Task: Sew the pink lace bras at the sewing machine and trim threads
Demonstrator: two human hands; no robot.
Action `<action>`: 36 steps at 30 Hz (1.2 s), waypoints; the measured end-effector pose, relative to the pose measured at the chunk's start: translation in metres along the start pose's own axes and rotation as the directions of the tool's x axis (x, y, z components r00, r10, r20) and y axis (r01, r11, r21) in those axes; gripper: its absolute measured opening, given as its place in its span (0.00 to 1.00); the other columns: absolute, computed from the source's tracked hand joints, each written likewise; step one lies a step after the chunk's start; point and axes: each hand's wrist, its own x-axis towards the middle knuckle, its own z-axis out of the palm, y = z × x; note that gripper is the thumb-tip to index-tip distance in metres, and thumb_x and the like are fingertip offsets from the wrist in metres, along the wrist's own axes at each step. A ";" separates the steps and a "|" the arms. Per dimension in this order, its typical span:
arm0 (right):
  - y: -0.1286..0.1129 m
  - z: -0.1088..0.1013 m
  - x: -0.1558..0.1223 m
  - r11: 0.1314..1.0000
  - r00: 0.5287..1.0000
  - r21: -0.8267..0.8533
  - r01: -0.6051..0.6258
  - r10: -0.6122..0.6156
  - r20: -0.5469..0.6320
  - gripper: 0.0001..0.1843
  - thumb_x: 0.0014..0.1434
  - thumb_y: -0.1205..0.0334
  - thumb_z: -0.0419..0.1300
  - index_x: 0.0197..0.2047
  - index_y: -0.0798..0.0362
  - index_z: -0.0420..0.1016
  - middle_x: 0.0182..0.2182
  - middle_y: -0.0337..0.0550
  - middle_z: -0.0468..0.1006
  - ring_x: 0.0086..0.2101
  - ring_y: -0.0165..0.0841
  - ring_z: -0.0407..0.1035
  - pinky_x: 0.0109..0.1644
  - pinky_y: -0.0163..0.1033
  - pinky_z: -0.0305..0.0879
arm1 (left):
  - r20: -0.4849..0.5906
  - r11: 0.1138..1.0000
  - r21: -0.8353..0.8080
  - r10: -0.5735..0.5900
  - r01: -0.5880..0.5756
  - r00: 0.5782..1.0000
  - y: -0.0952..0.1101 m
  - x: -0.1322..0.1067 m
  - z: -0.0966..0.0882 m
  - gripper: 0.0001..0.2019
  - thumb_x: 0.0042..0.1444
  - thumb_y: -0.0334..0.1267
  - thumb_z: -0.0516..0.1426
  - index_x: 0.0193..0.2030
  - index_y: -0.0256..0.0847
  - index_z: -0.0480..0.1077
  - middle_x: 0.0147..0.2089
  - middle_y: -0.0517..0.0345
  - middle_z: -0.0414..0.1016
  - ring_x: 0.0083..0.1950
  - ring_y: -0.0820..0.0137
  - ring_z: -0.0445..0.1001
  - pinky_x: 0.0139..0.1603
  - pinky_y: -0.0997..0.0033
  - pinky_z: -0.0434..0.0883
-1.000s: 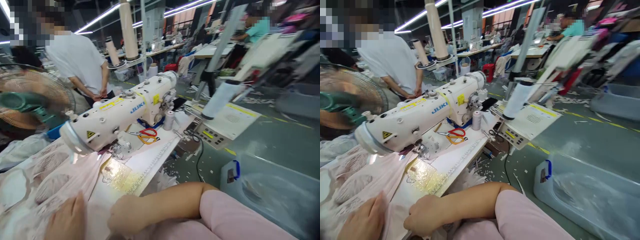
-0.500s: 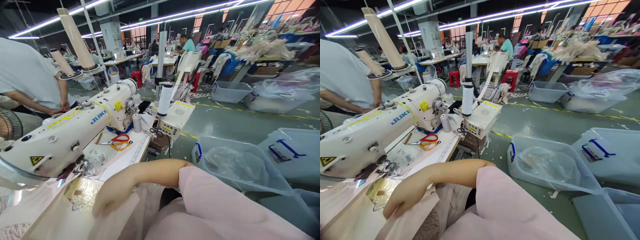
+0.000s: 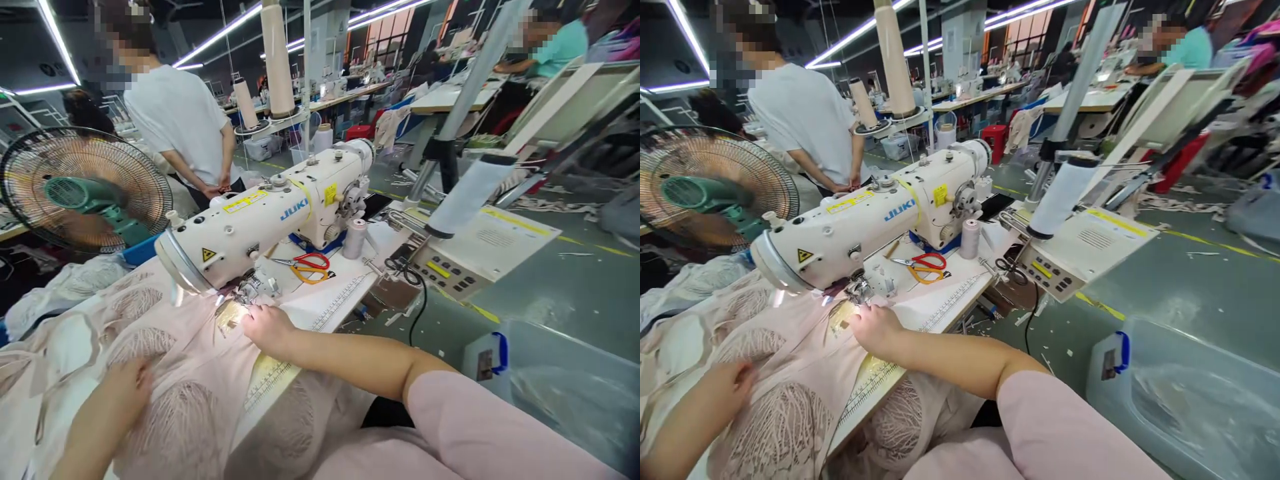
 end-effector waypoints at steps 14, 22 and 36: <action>-0.011 0.022 -0.012 0.894 0.898 0.127 0.429 -0.437 0.046 0.30 0.63 0.47 0.54 0.63 0.56 0.60 0.61 0.48 0.66 0.61 0.41 0.57 0.63 0.51 0.54 | 0.073 0.959 -0.110 -0.254 0.261 0.964 0.111 0.119 0.028 0.17 0.58 0.44 0.47 0.32 0.37 0.72 0.32 0.45 0.77 0.34 0.59 0.77 0.33 0.61 0.71; -0.003 0.016 -0.002 0.871 0.885 0.194 0.450 -0.464 0.028 0.36 0.60 0.43 0.56 0.63 0.59 0.60 0.59 0.53 0.67 0.61 0.42 0.56 0.64 0.51 0.51 | 0.086 0.990 -0.142 0.017 -0.005 0.996 0.120 0.079 0.003 0.18 0.60 0.39 0.43 0.41 0.37 0.73 0.46 0.40 0.76 0.48 0.56 0.75 0.46 0.58 0.72; 0.002 0.015 -0.012 0.888 0.904 0.198 0.415 -0.427 0.016 0.27 0.58 0.47 0.61 0.51 0.60 0.71 0.50 0.53 0.75 0.58 0.43 0.61 0.65 0.51 0.52 | -0.069 0.915 -0.174 0.357 -0.364 0.931 0.116 0.043 0.052 0.22 0.65 0.43 0.43 0.59 0.35 0.66 0.62 0.45 0.67 0.62 0.59 0.66 0.61 0.56 0.67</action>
